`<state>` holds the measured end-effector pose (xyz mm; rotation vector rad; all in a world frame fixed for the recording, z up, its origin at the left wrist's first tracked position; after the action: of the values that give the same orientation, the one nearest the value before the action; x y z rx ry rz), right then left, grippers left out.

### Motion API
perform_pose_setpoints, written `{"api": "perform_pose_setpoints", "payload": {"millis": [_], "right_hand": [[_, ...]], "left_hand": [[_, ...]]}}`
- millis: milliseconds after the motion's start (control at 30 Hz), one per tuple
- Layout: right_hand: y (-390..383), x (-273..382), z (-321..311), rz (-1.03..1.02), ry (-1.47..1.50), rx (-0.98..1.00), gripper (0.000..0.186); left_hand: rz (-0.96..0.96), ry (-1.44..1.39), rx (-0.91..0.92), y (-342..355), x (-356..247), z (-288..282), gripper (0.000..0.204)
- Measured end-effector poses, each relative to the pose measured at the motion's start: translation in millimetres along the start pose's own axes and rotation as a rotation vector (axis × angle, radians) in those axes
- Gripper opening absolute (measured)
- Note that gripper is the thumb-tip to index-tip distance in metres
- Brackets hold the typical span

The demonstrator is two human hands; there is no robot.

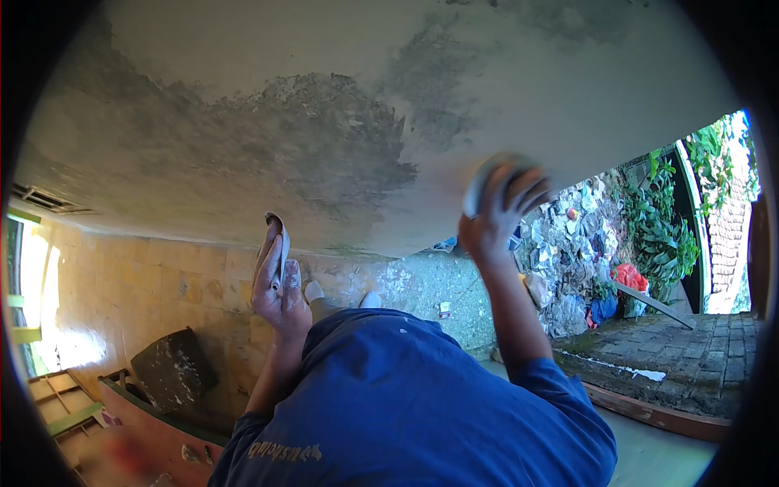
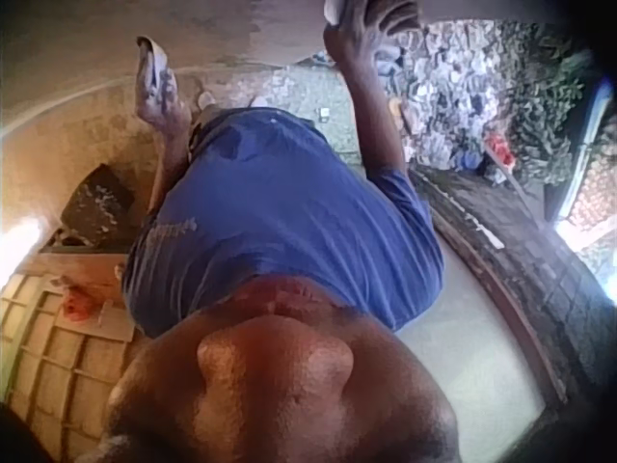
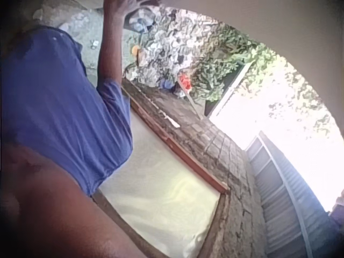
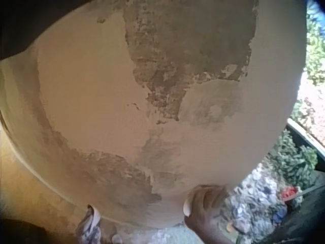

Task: The person sands a wall surface with a sanding sponge, then applies white filler to the wall using a putty knife.

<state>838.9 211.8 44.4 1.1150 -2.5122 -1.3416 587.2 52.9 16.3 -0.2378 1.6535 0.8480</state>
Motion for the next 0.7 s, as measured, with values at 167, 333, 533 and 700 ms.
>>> {"api": "perform_pose_setpoints", "payload": {"millis": [167,333,533,700], "right_hand": [[-60.6,26.5,31.4,-0.106,0.108,0.158,0.064],[40.6,-15.4,-29.4,-0.169,-0.007,-0.041,0.07],[26.7,2.5,-14.7,-0.114,0.044,-0.111,0.07],[-27.8,20.1,12.9,-0.173,0.099,0.067,0.065]], "left_hand": [[-0.03,0.038,0.004,-0.4,4.1,-2.2,0.037],[-0.048,0.023,-0.037,3.2,9.4,-1.8,0.035],[-0.028,0.029,0.004,6.4,5.5,10.7,0.038],[-0.029,0.071,-0.059,4.8,5.7,4.0,0.037]]}}
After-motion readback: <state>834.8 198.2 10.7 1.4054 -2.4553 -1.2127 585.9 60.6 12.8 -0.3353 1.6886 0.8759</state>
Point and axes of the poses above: each hand's wrist, its own y-axis towards the middle knuckle, its own z-axis out of the palm, x = y × z, the point moved 7 cm from there along y, towards the middle knuckle, and after that the axes turned 14 degrees about -z, right-handed, at the moved point
